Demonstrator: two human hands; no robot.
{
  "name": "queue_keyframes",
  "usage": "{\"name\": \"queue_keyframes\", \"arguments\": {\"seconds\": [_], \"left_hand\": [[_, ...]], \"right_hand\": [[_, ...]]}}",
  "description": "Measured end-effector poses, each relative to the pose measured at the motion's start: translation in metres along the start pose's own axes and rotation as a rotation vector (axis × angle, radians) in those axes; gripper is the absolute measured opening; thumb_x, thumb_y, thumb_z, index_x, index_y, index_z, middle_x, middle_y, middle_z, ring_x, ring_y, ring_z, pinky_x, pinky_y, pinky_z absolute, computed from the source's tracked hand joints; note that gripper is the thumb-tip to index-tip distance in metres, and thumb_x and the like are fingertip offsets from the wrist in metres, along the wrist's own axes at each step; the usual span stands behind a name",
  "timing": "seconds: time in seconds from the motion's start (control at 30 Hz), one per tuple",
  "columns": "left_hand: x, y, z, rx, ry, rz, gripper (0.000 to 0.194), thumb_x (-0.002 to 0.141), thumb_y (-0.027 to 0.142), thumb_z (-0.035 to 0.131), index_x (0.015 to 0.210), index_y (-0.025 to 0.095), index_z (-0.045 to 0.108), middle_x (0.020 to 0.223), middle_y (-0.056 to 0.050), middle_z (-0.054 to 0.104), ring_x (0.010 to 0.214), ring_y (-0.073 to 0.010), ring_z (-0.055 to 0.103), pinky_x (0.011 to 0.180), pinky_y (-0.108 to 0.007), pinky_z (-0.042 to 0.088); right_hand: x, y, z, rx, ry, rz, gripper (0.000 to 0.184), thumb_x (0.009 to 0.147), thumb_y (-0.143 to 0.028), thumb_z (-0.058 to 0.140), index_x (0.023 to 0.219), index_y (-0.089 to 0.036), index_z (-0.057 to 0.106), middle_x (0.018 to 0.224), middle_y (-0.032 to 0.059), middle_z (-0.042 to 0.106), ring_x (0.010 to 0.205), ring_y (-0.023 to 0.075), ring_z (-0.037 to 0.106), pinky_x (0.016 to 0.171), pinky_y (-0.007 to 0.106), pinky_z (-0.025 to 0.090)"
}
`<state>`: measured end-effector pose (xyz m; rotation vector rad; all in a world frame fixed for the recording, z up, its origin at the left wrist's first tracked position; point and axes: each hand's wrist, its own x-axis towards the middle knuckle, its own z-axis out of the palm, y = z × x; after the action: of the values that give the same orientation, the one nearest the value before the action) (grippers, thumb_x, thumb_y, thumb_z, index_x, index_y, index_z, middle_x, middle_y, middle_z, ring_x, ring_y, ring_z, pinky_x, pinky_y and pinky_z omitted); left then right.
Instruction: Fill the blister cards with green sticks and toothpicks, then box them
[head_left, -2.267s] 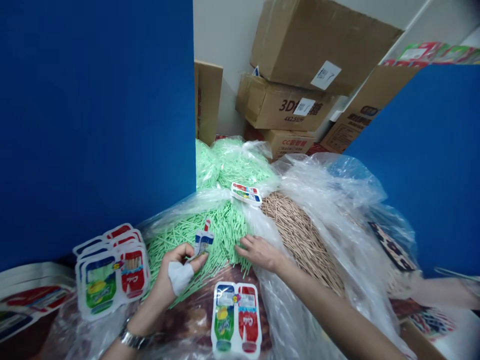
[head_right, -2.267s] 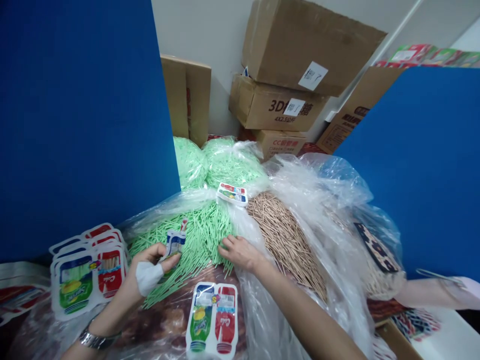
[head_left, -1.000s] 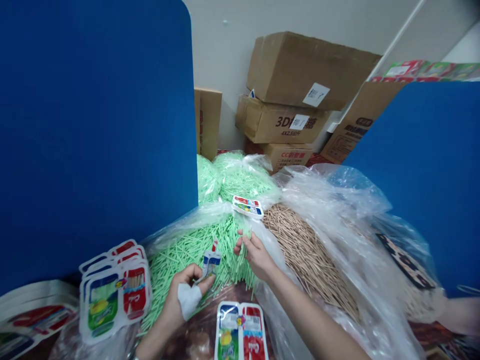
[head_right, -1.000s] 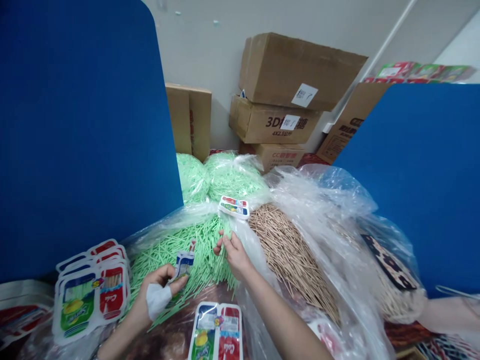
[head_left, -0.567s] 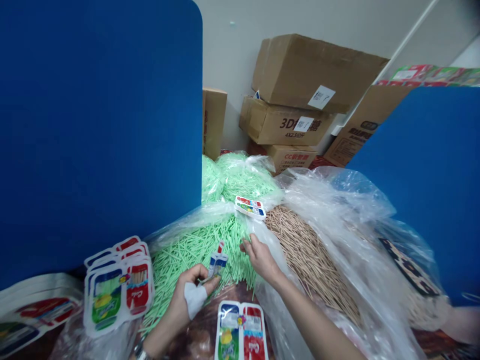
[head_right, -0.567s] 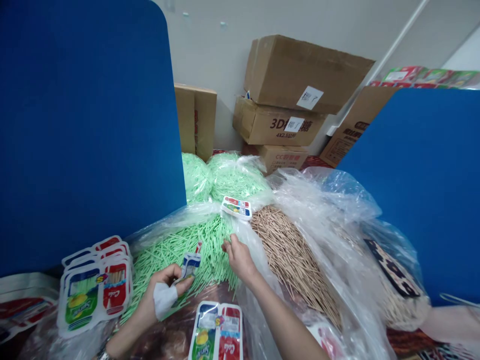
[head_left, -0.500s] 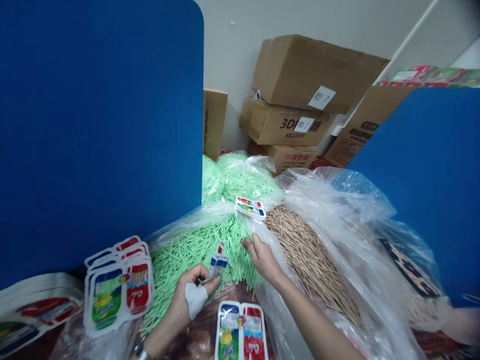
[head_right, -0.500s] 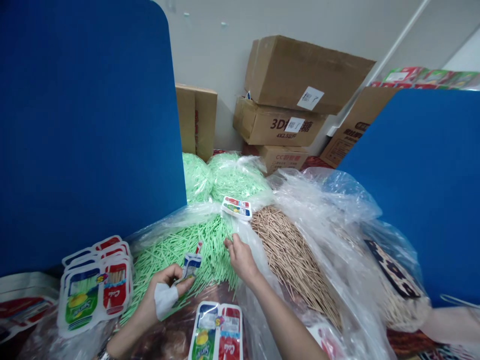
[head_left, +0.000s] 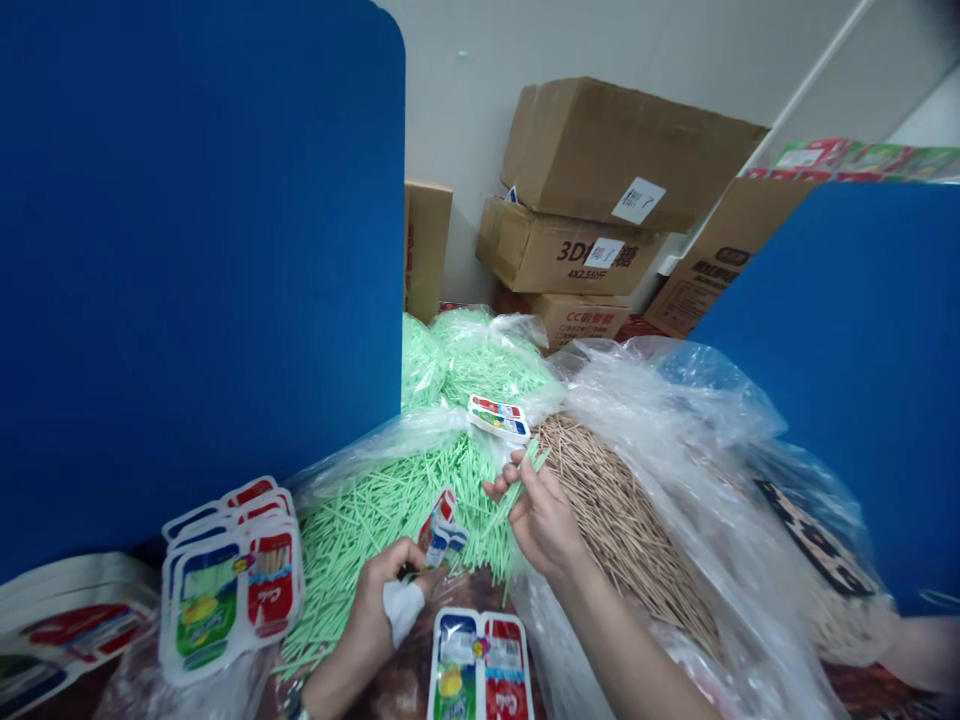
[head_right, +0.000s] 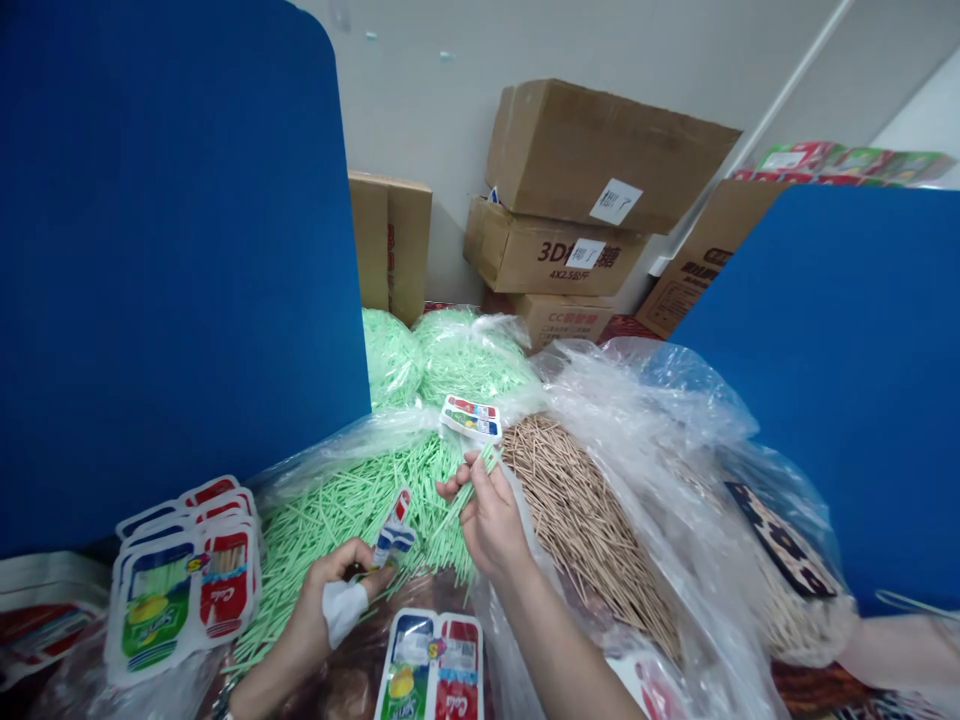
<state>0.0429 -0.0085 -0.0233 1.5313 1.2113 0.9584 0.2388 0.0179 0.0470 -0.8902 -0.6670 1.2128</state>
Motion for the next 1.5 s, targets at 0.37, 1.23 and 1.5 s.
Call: {"name": "queue_keyframes", "arguments": {"seconds": [0.37, 1.23, 1.5], "left_hand": [[-0.002, -0.001, 0.001, 0.18, -0.004, 0.282, 0.009, 0.082, 0.013, 0.053, 0.076, 0.019, 0.055, 0.075, -0.001, 0.058, 0.071, -0.0183, 0.056, 0.066, -0.028, 0.041], [0.004, 0.006, -0.009, 0.033, 0.027, 0.45, 0.006, 0.083, 0.015, 0.063, 0.088, 0.018, 0.063, 0.085, -0.004, 0.067, 0.078, -0.0176, 0.064, 0.07, -0.028, 0.049], [0.007, 0.013, -0.011, -0.028, -0.004, 0.307, 0.01, 0.085, 0.021, 0.059, 0.088, 0.019, 0.068, 0.085, -0.004, 0.068, 0.078, -0.0188, 0.062, 0.072, -0.028, 0.048]], "right_hand": [[-0.028, 0.005, 0.037, -0.111, -0.152, -0.154, 0.018, 0.093, -0.042, 0.048, 0.099, -0.025, 0.051, 0.079, -0.0023, 0.055, 0.078, 0.0132, 0.058, 0.08, 0.034, 0.049], [-0.01, 0.003, -0.005, -0.227, -0.051, -0.155, 0.033, 0.094, -0.046, 0.044, 0.115, -0.023, 0.056, 0.075, -0.0009, 0.056, 0.068, 0.0131, 0.055, 0.068, 0.029, 0.049], [-0.023, 0.026, -0.013, -0.635, -0.218, -0.015, 0.034, 0.09, -0.052, 0.048, 0.09, -0.019, 0.056, 0.058, -0.0071, 0.033, 0.049, 0.0085, 0.032, 0.046, 0.022, 0.028]]}}
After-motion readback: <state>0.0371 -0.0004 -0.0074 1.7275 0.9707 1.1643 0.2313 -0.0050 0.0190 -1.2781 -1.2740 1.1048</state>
